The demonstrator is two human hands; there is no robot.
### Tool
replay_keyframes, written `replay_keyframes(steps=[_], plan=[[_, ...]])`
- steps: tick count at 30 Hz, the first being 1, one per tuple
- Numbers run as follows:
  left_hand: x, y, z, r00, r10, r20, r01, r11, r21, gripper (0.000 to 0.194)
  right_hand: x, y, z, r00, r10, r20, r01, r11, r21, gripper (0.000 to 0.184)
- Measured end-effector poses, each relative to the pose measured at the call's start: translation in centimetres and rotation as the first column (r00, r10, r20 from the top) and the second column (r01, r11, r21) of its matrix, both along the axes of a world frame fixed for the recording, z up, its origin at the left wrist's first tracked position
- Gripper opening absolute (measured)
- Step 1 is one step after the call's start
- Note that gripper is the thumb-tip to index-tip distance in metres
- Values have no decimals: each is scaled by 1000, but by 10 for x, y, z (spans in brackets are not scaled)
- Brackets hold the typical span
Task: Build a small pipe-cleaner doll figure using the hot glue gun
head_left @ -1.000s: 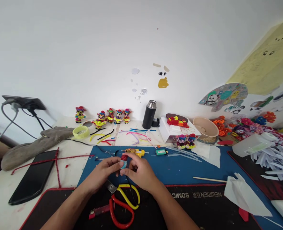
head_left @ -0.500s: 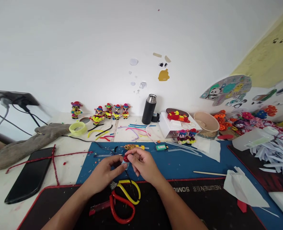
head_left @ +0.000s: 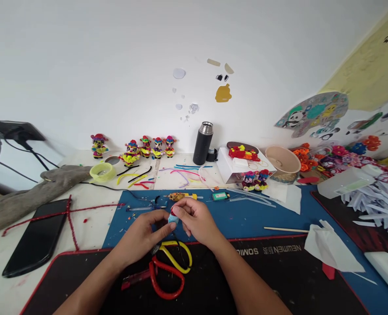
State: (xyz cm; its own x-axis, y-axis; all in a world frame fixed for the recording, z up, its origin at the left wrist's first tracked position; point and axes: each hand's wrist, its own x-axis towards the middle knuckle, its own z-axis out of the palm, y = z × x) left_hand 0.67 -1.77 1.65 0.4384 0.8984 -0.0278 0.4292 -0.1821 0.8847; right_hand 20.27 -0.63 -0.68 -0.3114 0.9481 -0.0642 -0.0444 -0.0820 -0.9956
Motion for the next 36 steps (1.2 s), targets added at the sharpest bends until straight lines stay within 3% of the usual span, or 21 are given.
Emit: replay_keyframes(steps=[8,18,23,28,36], plan=[[3,-3,-5,995,33,-92,-11,972,234,29,-1,-2,5,999,37,-9,-37,998,-42,39],[1,-3,-18,987,66,-144,8,887,462,19,-7,-4,1,999,-16,-30,14,997,-70,34],[4,-4,-18,989,98,-108,-52,930,365,22,-9,-2,-6,995,-21,-95,13,997,-79,41],[6,-4,-11,986,157,-56,-136,950,281,25,-5,-1,-2,992,28,-123,-36,997,-65,48],[4,-3,-8,983,177,-39,-159,943,291,28,-3,0,0,989,55,-138,-66,995,-76,54]])
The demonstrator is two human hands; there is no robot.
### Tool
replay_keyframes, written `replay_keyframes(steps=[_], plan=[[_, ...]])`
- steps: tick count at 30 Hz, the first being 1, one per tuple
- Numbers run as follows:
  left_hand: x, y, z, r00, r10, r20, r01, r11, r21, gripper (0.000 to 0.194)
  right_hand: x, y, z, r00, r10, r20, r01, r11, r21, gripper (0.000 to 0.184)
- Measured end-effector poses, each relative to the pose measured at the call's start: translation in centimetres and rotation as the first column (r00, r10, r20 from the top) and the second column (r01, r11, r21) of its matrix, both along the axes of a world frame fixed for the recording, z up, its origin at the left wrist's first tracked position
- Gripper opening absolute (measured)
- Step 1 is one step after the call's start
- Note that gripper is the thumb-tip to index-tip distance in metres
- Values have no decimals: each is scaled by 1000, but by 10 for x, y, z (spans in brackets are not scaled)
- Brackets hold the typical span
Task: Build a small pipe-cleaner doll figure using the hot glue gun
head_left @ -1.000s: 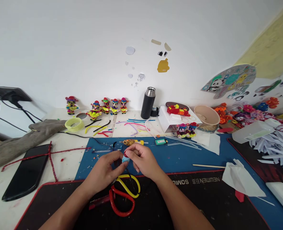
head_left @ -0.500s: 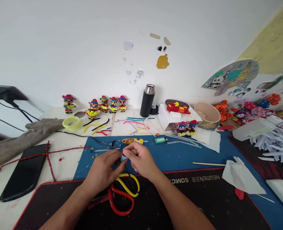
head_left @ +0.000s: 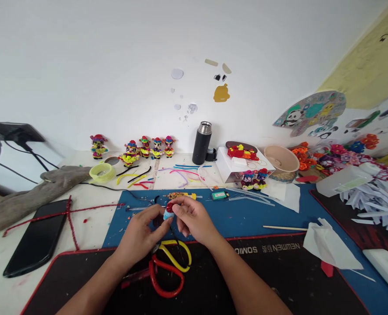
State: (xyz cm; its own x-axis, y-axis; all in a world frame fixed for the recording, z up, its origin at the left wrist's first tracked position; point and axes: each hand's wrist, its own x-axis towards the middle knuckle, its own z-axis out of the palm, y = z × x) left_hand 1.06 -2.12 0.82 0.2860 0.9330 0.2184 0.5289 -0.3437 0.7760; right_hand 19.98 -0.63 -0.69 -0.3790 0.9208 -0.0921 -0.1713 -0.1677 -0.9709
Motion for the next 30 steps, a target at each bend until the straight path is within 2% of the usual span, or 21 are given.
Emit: replay_keyframes(steps=[8,15,22,30], plan=[[1,-1,1,1000,-16,-14,16,1000,-4,28,-3,-2,-2,998,-35,57,33,999,28,43],[-1,-1,-8,997,-45,-57,51,994,99,26,-4,-5,0,998,-43,38,42,998,37,33],[0,0,-8,998,-24,-59,27,998,58,28,-9,-4,-8,998,-69,2,69,998,12,43],[-1,0,-4,1000,4,-10,-4,1000,3,27,-6,-6,-1,999,-6,52,4,999,34,41]])
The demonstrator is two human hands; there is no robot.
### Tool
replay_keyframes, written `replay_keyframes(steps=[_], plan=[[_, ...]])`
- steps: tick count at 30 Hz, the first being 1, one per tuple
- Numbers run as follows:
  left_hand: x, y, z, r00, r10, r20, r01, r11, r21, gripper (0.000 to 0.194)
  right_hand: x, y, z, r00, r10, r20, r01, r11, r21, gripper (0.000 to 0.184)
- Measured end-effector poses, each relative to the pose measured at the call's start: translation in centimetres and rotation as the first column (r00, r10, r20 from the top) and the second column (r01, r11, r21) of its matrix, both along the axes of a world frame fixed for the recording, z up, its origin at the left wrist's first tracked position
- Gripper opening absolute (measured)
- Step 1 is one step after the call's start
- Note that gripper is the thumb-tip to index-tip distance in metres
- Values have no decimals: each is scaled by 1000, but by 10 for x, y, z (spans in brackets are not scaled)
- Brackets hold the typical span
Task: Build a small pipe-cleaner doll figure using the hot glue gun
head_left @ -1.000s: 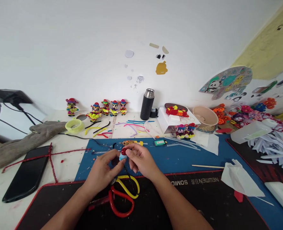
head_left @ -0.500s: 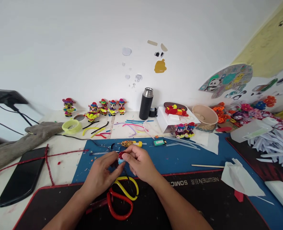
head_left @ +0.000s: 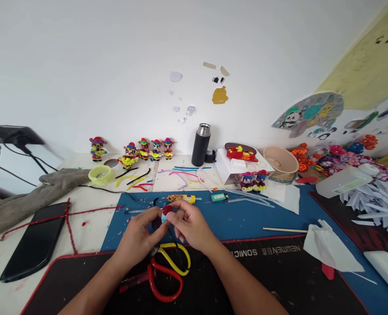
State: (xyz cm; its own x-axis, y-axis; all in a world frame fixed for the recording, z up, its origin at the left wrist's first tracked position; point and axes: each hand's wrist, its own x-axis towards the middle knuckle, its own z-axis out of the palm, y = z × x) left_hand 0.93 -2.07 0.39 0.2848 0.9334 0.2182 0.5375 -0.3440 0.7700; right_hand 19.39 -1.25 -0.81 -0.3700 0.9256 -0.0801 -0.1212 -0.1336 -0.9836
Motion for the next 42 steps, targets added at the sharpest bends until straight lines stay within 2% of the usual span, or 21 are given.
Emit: replay_keyframes(steps=[8,14,17,23,25,29,35,42], plan=[[-2,-1,-5,999,-42,-18,43,993,112,23,0,0,2,1000,-25,4,25,1000,-10,30],[-3,-1,-11,997,-42,-61,53,978,200,25,-2,0,4,1000,-28,-5,28,999,-24,31],[-2,0,-13,998,-35,-54,44,984,173,27,-5,1,-1,999,-41,-26,40,998,-41,33],[-3,5,-11,998,-54,-22,54,998,22,31,-4,2,-4,996,-85,-36,84,996,-31,39],[-6,5,-11,999,-41,-2,41,999,20,32,-1,3,-4,995,-93,-39,93,996,-14,42],[-9,5,-11,998,-8,57,4,997,72,55,0,4,-4,994,-96,-45,96,995,-13,46],[-10,2,-8,996,-87,-19,89,977,193,43,0,5,-7,996,-81,-24,81,996,-32,48],[-9,2,-7,993,-78,-83,98,958,269,36,0,4,-6,999,-34,-11,34,999,-23,49]])
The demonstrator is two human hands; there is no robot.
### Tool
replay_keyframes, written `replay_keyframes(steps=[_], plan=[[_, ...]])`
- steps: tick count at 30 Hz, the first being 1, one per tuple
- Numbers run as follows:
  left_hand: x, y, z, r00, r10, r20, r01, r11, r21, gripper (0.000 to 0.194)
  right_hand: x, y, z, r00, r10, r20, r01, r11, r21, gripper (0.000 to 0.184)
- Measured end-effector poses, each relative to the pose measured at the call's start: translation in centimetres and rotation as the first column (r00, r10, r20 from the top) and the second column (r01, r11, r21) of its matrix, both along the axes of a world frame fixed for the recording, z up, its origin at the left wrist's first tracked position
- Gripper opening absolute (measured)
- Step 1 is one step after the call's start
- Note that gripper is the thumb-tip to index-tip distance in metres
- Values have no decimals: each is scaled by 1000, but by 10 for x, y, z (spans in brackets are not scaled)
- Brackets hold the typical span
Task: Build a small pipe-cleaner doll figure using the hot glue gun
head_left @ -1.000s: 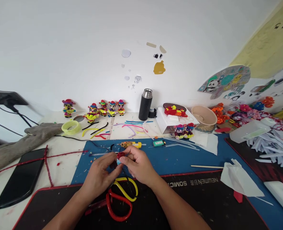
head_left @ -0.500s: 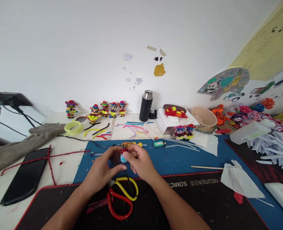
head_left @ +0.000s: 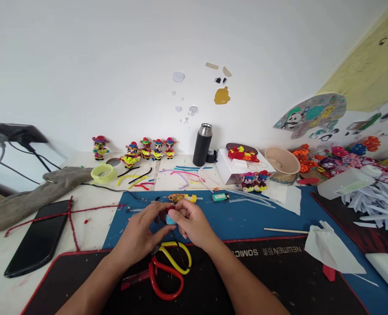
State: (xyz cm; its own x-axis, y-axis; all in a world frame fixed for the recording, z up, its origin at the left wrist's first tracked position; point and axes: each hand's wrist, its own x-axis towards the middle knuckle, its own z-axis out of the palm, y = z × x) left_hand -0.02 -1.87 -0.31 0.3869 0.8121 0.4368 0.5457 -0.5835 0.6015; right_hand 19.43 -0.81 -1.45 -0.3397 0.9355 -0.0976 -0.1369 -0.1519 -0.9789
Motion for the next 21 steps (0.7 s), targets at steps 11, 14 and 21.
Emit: replay_keyframes(steps=[11,14,21], plan=[[-1,1,5,993,113,43,-115,993,25,36,3,2,8,998,33,44,-31,999,-41,54],[-1,0,5,992,117,43,-118,993,9,37,4,2,6,997,62,45,-61,998,-28,50],[-2,3,4,992,111,58,-109,994,-30,40,4,1,3,994,85,62,-83,996,-33,45]])
